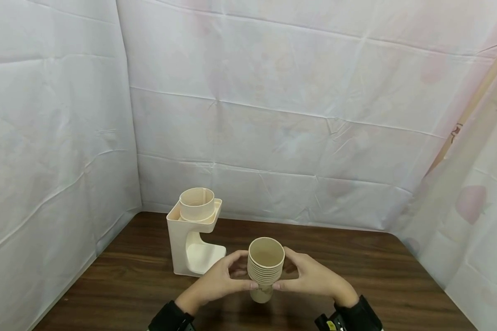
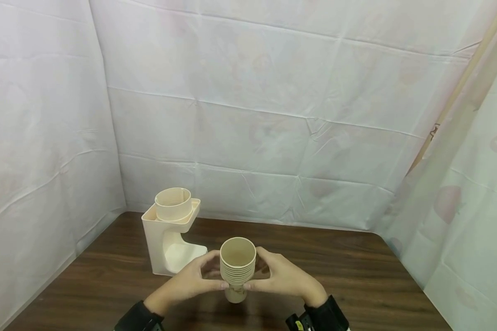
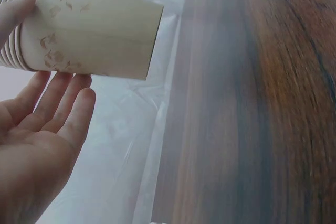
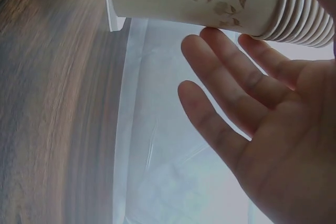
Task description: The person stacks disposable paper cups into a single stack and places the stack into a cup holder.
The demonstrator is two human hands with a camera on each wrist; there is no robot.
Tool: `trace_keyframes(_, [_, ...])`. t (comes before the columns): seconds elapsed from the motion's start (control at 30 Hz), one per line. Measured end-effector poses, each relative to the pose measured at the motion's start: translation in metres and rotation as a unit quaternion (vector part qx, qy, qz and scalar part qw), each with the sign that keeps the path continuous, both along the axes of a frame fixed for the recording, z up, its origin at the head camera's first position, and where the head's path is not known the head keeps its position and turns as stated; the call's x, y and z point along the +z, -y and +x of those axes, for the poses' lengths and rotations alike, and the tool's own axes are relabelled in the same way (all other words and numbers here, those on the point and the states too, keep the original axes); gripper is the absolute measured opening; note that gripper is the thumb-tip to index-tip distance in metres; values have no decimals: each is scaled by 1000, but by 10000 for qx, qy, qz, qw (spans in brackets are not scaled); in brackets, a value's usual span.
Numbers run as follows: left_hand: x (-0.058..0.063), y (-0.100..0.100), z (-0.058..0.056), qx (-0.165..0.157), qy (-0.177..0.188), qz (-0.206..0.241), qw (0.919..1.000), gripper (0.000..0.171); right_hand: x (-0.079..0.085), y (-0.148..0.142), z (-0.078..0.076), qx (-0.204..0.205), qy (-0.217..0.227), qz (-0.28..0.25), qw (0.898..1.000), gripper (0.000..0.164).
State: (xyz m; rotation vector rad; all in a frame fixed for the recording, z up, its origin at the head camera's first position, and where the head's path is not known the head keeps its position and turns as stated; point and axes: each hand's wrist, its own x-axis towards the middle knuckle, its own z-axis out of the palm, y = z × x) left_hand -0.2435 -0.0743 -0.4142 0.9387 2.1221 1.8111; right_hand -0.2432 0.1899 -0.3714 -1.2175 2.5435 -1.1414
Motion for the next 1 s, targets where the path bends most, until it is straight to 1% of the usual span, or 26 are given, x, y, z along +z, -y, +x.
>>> trace_keyframes(0.13, [5,-1,3,18,201,259,9995,60,-3,0,-3,29,-46,-238,9997,62])
trace_keyframes(0.2, [8,-1,5,33,243,372,9990,60,-8,-1,-8,47,-122,-337,9993,62])
trace_keyframes(0.3, [12,0,6,145,238,440,9986,59,-9,2,-8,-40,-221,-477,9986,64])
trace_keyframes(0.4, [15,1,6,273,179,414,9986,58,-9,5,-8,-181,-290,-555,9979,64])
trace_keyframes(0.5, [18,2,6,352,82,408,9985,57,-8,7,-8,-264,-264,-648,9972,65])
trace_keyframes(0.63, [22,2,6,384,-83,506,9979,56,-8,10,-9,-294,-394,-831,9953,63])
trace_keyframes(0.73, [25,2,6,443,-189,561,9973,56,-7,12,-9,-354,-590,-943,9932,63])
trace_keyframes(0.87, [34,3,5,562,-179,504,9970,55,-1,17,-6,-392,-683,-1119,9906,61])
trace_keyframes(1.0, [47,5,6,718,-242,373,9964,56,16,26,2,-351,-664,-1325,9883,56])
